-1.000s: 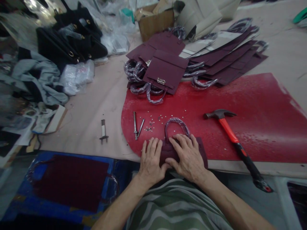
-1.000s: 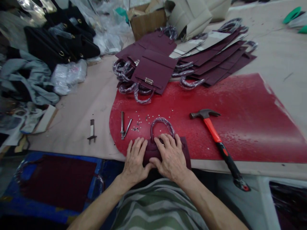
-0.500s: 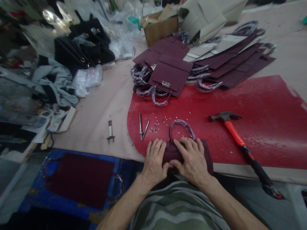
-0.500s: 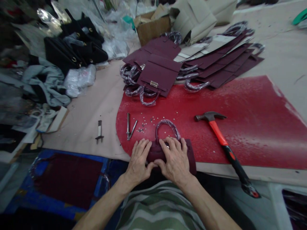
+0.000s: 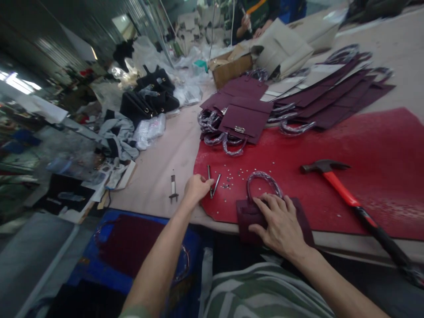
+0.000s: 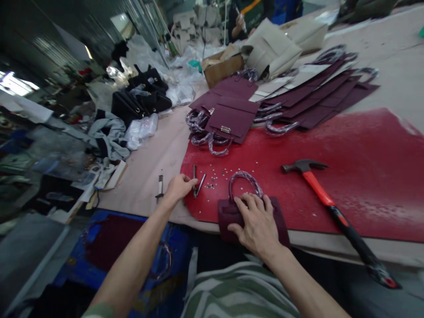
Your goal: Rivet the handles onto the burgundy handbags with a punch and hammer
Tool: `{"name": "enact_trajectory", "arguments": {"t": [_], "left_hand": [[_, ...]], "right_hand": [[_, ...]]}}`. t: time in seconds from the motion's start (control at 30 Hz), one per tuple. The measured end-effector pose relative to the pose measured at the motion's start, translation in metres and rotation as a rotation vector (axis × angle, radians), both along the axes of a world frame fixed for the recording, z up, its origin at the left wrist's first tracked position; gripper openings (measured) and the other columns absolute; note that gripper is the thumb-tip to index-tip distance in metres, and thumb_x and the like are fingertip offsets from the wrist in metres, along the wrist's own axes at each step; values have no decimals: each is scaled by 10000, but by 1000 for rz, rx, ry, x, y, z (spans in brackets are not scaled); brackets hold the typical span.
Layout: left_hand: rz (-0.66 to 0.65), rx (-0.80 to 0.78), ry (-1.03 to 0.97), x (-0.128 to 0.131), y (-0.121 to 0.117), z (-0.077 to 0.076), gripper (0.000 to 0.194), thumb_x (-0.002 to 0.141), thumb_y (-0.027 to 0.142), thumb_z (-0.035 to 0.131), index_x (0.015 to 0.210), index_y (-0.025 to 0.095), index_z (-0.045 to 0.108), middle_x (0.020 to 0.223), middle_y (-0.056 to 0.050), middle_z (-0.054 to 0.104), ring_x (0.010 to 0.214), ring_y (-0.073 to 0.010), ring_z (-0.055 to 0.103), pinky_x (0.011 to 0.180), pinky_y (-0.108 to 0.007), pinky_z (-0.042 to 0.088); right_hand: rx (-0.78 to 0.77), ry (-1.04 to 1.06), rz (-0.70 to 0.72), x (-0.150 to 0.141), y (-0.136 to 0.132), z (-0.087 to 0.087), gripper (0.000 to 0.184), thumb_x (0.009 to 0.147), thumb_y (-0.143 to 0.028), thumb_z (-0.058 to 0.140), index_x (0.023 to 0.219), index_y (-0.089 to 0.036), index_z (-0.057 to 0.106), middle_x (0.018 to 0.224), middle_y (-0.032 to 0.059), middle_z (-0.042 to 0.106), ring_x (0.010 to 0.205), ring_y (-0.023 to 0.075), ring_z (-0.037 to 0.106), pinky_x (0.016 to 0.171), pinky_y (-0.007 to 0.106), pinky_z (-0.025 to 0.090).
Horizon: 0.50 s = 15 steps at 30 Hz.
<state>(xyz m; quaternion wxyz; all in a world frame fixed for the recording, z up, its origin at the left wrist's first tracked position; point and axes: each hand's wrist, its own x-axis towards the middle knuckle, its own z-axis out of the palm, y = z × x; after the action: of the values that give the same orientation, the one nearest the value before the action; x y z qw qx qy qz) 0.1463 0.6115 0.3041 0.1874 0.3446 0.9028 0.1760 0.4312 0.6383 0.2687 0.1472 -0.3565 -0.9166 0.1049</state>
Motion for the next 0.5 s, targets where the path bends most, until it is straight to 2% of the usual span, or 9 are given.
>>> {"name": "enact_trajectory", "arguments": {"t": [0.07, 0.13, 0.23, 0.37, 0.5], "left_hand": [[30, -124, -78, -8, 17, -7, 350, 753, 419, 760, 578, 167, 591, 496, -49, 574, 547, -201, 611, 520, -264, 386], [34, -165, -127, -10, 26, -12, 323, 752, 352, 760, 565, 163, 576, 407, -19, 496, 439, -181, 553, 468, -254, 358], [2, -142, -153, -9, 23, -14, 264, 787, 349, 728, 649, 150, 623, 432, -14, 541, 407, -158, 547, 453, -235, 391], [16, -73, -48, -27, 5, -10, 260, 841, 427, 669, 804, 170, 696, 670, -56, 704, 623, -175, 683, 576, -236, 488], [159, -81, 184, -70, -21, -2, 223, 845, 389, 644, 868, 175, 700, 991, -144, 744, 1023, -275, 692, 790, -319, 515]], "right_hand": [[-9, -16, 2, 0, -1, 2, 621, 809, -497, 721, 1332, -194, 582, 1330, 129, 567, 1247, 335, 465, 1152, 566, 216], [-9, -23, 4, 0, -1, 2, 621, 811, -507, 716, 1332, -198, 583, 1342, 130, 559, 1252, 336, 457, 1152, 562, 213], [14, -3, 9, 1, 0, -2, 616, 812, -494, 712, 1335, -197, 579, 1337, 128, 560, 1248, 339, 456, 1140, 564, 230], [83, 45, 36, 2, 4, -11, 604, 812, -465, 700, 1327, -174, 577, 1311, 143, 566, 1218, 354, 469, 1109, 581, 263], [99, 54, 48, 1, 5, -12, 590, 821, -462, 685, 1322, -170, 576, 1305, 147, 568, 1207, 359, 474, 1097, 590, 270]]}}
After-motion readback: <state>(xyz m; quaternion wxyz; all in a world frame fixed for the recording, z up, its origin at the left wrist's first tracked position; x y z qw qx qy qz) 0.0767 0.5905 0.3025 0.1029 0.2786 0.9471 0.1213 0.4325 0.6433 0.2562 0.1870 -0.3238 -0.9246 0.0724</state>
